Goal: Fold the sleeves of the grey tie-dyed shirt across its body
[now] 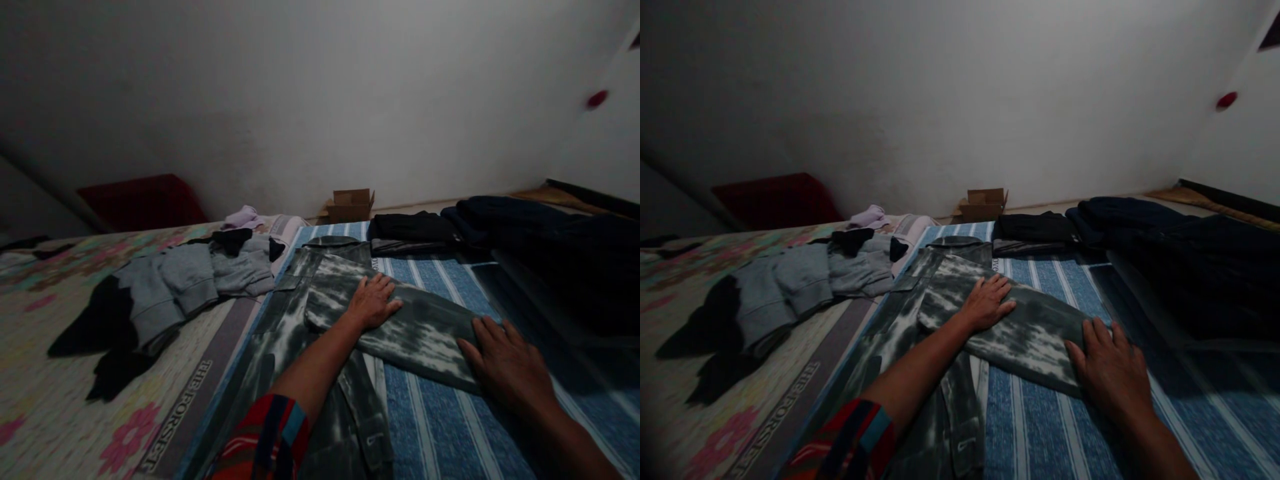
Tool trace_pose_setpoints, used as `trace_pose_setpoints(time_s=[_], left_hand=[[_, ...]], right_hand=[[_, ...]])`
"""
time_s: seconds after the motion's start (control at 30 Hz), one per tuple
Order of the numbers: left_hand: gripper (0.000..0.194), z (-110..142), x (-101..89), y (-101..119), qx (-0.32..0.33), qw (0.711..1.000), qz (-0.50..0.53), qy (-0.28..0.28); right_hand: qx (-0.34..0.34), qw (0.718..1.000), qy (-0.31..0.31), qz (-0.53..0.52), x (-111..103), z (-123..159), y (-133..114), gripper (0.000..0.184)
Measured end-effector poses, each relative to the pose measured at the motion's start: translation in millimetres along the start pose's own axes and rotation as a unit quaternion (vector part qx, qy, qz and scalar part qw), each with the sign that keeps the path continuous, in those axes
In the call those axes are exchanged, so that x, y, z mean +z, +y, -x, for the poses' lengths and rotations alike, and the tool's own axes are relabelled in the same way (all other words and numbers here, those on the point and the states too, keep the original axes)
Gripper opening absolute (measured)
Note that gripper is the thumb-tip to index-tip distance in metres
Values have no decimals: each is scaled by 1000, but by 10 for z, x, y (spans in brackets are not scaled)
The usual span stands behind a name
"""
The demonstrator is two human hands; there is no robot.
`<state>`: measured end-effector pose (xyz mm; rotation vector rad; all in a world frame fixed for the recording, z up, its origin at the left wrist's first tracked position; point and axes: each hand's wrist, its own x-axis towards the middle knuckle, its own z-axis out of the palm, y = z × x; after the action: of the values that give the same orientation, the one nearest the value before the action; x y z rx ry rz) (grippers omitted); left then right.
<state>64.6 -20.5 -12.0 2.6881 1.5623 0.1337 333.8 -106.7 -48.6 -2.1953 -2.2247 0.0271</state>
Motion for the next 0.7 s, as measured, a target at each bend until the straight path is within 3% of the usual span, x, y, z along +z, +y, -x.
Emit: trace_pose_setpoints(time_s=[0.17, 0.37, 0.53, 0.7], left_hand=[[63, -11, 56, 38, -79, 997, 19, 9], [84, 156, -34, -19, -190, 979, 48, -48], [87, 337, -122, -156, -295, 954, 24, -55], [90, 304, -124, -171, -348, 936, 8, -47]], right_hand=[[-9, 1000, 4, 5, 50, -10, 37, 67], [0, 1000, -7, 4, -12, 7, -10, 67], [12, 1000, 4, 10, -93, 53, -73, 66], [7, 1000, 3, 16, -75, 50, -55, 66]])
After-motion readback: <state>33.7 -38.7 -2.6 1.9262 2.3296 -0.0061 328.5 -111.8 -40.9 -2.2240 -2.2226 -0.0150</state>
